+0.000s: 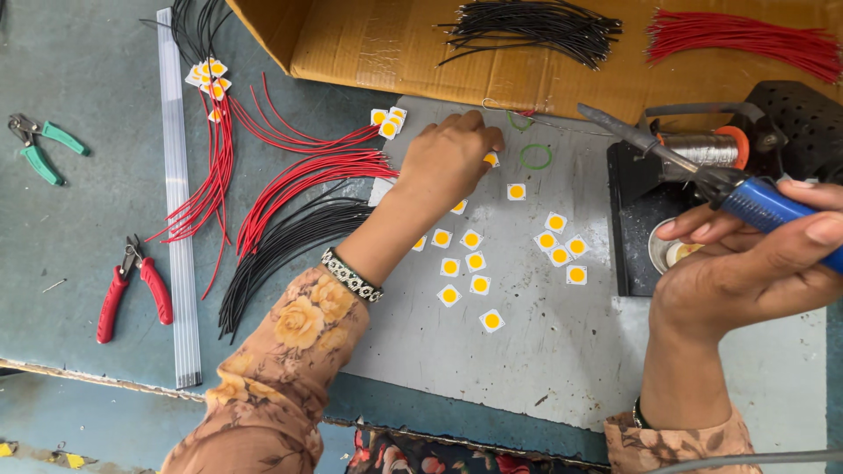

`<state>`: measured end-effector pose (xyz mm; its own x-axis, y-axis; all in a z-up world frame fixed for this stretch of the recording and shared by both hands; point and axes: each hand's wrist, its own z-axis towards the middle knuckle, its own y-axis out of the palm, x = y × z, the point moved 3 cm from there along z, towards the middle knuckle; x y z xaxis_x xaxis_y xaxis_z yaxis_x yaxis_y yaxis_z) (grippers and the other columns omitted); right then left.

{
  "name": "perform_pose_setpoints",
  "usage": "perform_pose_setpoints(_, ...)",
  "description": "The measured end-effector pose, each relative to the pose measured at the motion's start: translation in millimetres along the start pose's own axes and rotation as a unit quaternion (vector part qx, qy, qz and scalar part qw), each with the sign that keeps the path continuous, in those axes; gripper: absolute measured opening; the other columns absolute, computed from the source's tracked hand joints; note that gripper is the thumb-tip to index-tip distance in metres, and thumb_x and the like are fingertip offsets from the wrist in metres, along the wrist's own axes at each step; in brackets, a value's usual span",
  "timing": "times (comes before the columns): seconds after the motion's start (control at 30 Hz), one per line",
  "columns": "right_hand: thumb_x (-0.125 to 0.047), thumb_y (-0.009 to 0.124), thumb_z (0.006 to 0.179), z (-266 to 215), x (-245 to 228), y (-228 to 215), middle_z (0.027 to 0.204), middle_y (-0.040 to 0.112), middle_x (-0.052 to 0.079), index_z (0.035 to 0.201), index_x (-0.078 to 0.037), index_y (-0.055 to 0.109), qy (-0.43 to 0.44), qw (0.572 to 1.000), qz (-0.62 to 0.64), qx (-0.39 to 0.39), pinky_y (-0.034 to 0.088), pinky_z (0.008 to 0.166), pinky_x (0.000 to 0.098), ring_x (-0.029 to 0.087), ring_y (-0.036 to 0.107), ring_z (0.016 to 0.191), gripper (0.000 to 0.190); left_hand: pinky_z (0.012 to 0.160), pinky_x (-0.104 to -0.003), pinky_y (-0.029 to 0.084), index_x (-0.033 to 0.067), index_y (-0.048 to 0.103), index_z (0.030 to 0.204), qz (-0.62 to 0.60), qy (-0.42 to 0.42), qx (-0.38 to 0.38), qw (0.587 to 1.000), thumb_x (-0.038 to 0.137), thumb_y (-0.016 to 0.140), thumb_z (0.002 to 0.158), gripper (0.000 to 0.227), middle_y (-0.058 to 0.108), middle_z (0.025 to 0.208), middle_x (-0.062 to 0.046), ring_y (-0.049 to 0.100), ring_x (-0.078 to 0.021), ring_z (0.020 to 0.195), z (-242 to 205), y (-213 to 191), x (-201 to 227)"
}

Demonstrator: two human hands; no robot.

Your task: The person uses a soldering iron to attach red and black wires to small square LED modules laid out on a work surface. They repeatedly pick up wires, position them on the LED contacts, and apply solder to secure the connections.

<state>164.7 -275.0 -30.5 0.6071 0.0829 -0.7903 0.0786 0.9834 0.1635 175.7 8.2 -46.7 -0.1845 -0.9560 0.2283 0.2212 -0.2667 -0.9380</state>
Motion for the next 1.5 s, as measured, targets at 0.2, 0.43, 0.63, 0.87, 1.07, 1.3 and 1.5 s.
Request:
perform_pose_setpoints(0.2,-0.045,0.04,0.123,2,0,1,0.077,0.043,0.01,0.118,0.0,0.043,-0.007,1.0,0.0,-0.001,0.06,0.055,0.0326,0.016,0.055,0.058,0.045,0.08,-0.044,0.054,0.0151,0.073,0.096,0.014,-0.012,-0.05,0.999,0.014,0.082,0.074,0.024,0.066,0.098,-0.006,0.067,-0.0269,0.099,4,8,-2)
perform_pose_setpoints(0.43,-0.045,0.04,0.123,3,1,2,0.073,0.045,0.009,0.118,-0.001,0.045,-0.004,1.0,0.011,0.0,0.06,0.055,0.0325,0.016,0.056,0.057,0.045,0.086,-0.04,0.056,0.0183,0.074,0.091,-0.047,0.049,-0.048,0.997,-0.006,0.069,0.074,0.03,0.069,0.1,0.001,0.067,-0.0242,0.105,-5,-15,-3)
perform_pose_setpoints(0.63,-0.045,0.038,0.122,2,3,0,0.073,0.047,0.011,0.12,0.0,0.045,-0.013,1.0,0.006,-0.011,0.06,0.055,0.0325,0.017,0.056,0.057,0.045,0.081,-0.044,0.053,0.0114,0.071,0.095,-0.062,-0.032,-0.059,0.996,0.014,0.08,0.079,0.019,0.067,0.096,-0.005,0.065,-0.0286,0.103,-12,-24,-3)
perform_pose_setpoints(0.87,-0.045,0.039,0.123,6,3,-1,0.072,0.051,0.011,0.12,-0.002,0.047,-0.04,0.999,-0.022,-0.023,0.062,0.055,0.0324,0.018,0.059,0.057,0.045,0.084,-0.045,0.052,0.0128,0.073,0.09,-0.043,-0.025,-0.074,0.996,0.018,0.084,0.073,0.021,0.066,0.097,-0.006,0.065,-0.0293,0.102,-17,-19,17)
perform_pose_setpoints(1.07,-0.045,0.038,0.12,1,2,-1,0.073,0.048,0.011,0.122,-0.001,0.046,-0.016,1.0,-0.005,-0.01,0.06,0.056,0.0319,0.018,0.057,0.058,0.045,0.083,-0.045,0.051,0.0127,0.072,0.092,-0.075,-0.002,-0.102,0.992,0.017,0.082,0.074,0.021,0.066,0.094,-0.005,0.065,-0.0289,0.099,-45,-25,33)
perform_pose_setpoints(1.3,-0.046,0.038,0.119,4,-2,1,0.073,0.047,0.012,0.121,-0.001,0.045,-0.013,1.0,0.0,0.005,0.058,0.056,0.0316,0.018,0.055,0.057,0.046,0.083,-0.045,0.051,0.0125,0.072,0.094,-0.09,-0.028,-0.09,0.992,0.019,0.08,0.081,0.016,0.067,0.094,-0.004,0.065,-0.0286,0.1,-29,-30,31)
perform_pose_setpoints(1.5,-0.045,0.041,0.121,4,2,-2,0.073,0.049,0.012,0.122,0.001,0.046,-0.003,0.999,0.009,0.033,0.056,0.054,0.0316,0.019,0.055,0.055,0.046,0.082,-0.045,0.051,0.0125,0.073,0.094,-0.035,0.001,-0.041,0.999,0.019,0.081,0.076,0.021,0.065,0.095,-0.007,0.064,-0.0288,0.101,-14,-10,42)
